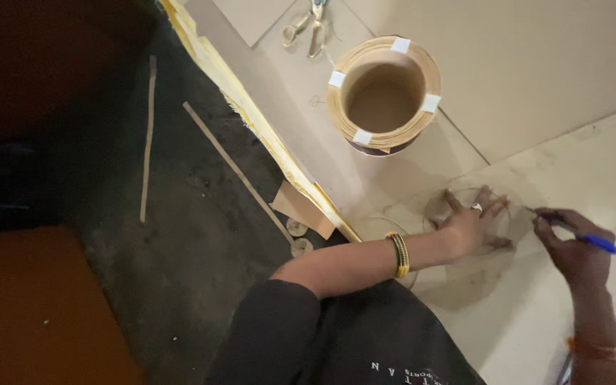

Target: The person traces circles onto cardboard sheets using a ring template and a pen, then cuts along the drawn circles with scissors, working through several cardboard pieces one at a time on the work table.

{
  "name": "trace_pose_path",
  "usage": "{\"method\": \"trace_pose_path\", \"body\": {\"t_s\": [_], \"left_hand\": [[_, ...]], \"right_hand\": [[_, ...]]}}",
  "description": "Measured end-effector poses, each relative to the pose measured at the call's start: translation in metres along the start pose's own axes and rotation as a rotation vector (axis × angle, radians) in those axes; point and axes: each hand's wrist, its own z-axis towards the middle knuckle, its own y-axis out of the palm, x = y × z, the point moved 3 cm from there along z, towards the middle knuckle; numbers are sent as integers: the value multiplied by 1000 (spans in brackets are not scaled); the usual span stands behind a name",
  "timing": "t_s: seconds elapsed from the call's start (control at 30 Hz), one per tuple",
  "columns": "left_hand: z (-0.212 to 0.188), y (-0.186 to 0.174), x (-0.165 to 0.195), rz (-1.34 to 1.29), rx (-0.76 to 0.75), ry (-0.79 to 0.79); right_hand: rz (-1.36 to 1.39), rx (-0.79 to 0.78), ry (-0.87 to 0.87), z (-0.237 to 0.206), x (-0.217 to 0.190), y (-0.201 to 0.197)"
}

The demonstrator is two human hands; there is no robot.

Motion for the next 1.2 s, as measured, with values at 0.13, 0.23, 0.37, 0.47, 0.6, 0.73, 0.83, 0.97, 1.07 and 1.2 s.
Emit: {"method": "trace_pose_path", "body": {"t_s": [0.13, 0.23, 0.37, 0.47, 0.6, 0.73, 0.83, 0.97, 1.07, 1.2], "left_hand": [[2, 3, -2, -95, 67, -30], [9, 16, 2, -66, 78, 23], [10, 28, 8, -24, 5, 63], [1, 29, 3, 300, -80, 165], [-3, 25, -3, 228, -68, 156], [0, 28, -2, 193, -86, 150], [0, 29, 0, 251, -64, 166], [-3, 22, 2, 269, -73, 168], [-5, 18, 4, 278, -164, 160], [-5, 15, 8, 324, -58, 187]], "right_hand": [[135, 116, -48, -41, -12, 4], [92, 157, -34, -80, -15, 7], [80, 266, 34, -111, -25, 16], [58, 320, 35, -114, -45, 23], [109, 326, 46, -117, -68, 27], [27, 347, 78, -123, -78, 34], [10, 345, 78, -129, -83, 40], [-42, 312, 8, -132, -98, 44], [-70, 275, -30, -132, -109, 44], [-68, 258, -93, -127, -117, 48]]}}
